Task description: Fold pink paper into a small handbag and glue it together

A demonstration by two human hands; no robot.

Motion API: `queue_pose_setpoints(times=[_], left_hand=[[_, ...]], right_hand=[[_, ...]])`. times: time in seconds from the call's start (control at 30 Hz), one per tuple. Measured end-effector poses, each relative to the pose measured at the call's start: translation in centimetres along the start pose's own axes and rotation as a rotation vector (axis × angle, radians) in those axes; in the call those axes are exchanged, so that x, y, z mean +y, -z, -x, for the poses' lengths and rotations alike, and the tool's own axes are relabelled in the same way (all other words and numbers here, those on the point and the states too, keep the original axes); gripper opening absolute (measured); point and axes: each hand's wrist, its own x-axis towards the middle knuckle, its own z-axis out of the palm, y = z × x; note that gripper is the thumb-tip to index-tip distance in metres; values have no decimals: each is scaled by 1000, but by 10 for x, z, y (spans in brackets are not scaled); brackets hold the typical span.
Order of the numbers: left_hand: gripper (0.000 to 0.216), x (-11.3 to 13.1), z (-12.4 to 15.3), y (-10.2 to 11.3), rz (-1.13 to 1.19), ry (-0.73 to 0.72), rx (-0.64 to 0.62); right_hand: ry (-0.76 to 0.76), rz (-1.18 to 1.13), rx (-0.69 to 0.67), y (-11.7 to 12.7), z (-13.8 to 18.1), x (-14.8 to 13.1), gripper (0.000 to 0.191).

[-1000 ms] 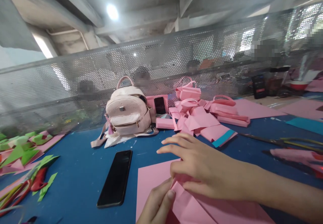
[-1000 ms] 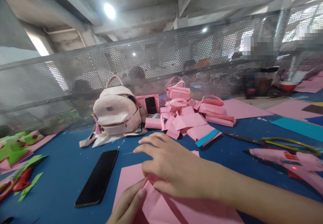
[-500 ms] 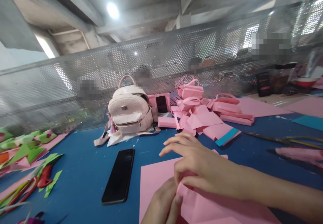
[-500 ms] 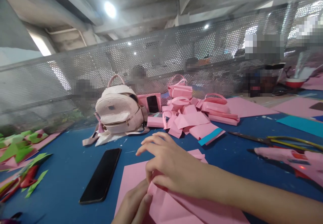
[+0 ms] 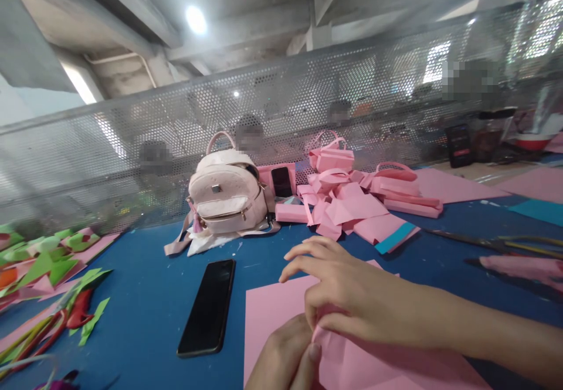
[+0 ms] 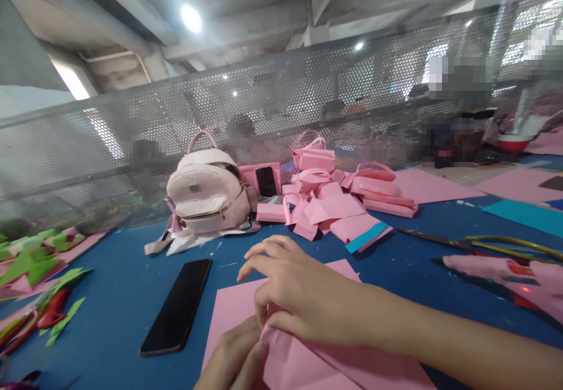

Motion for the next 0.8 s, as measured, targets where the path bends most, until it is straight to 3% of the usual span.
queue_pose_setpoints(times=[0.27, 0.8], left_hand=[[39, 26, -5, -2, -149, -18, 123], [37, 16, -5, 0, -44, -4, 65]], right_hand=[[8, 16, -16, 1, -1, -1, 6], [20, 103, 34, 3, 1, -11, 8]])
